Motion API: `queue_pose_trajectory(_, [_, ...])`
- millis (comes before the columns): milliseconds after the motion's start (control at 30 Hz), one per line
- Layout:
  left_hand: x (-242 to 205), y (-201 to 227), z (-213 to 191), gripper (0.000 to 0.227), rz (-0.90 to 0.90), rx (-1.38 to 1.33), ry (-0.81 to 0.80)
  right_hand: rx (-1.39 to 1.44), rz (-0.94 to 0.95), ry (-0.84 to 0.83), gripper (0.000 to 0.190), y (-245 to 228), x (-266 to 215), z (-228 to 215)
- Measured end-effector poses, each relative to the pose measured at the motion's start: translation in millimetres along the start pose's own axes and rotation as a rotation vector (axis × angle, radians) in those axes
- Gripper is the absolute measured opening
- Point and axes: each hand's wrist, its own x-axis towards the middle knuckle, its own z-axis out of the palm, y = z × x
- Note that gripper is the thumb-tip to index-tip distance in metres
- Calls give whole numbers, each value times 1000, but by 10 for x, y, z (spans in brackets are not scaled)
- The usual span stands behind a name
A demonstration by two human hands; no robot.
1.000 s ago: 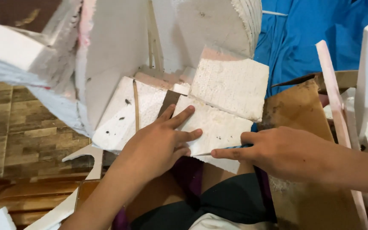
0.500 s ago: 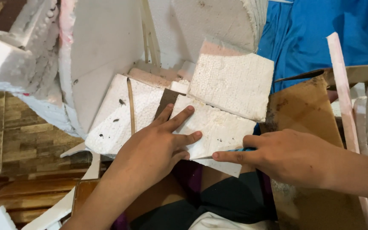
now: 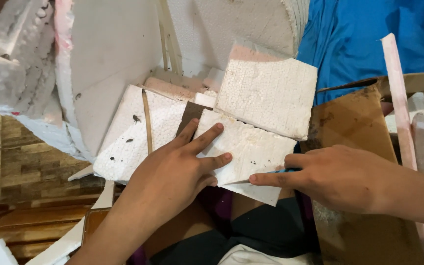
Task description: Assembling a foam structure by selecting, cutting, and joining various foam pieces together.
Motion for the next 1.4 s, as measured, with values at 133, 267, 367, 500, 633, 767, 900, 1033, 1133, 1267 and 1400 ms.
queue_pose_trajectory(133, [16,-16,13,43,10,1,-18,-8,10,-37,83,13,-2,-52])
queue_pose_trajectory(267, [5,-38,26,43,28,9,1,3,17,-46,89,56,1,-63])
queue_pose_trajectory(367, [7,-32,13,42,25,-17,8,-1,2,-76,99,93,-17,-84])
queue_pose_trajectory(500, [13,-36,17,41,23,-13,0,7,59,-136,88,139,-1,-74])
queue_pose_trajectory(633, [17,-29,-8,40,9,-26,-12,-20,79,-170,83,223,-15,-39])
queue_pose_trajectory(767, [15,-24,-2,40,-9,-36,-27,-33,78,-187,87,289,-38,-44])
queue_pose_trajectory(900, [14,-18,4,40,-27,-45,-23,-59,105,-228,93,310,-60,-89])
queue_pose_trajectory(1033, [16,-16,-7,38,-31,-55,-38,-38,81,-131,85,392,-85,-30])
queue_pose_trajectory(1133, [19,1,-23,36,-31,-63,-26,-15,79,-69,80,461,-105,36])
queue_pose_trajectory(1267, [31,-3,-16,37,-41,-31,-45,29,107,-71,66,524,-120,31])
queue_pose_trajectory(1400, [27,-1,-27,36,-34,-21,-43,-22,46,28,70,661,-112,134])
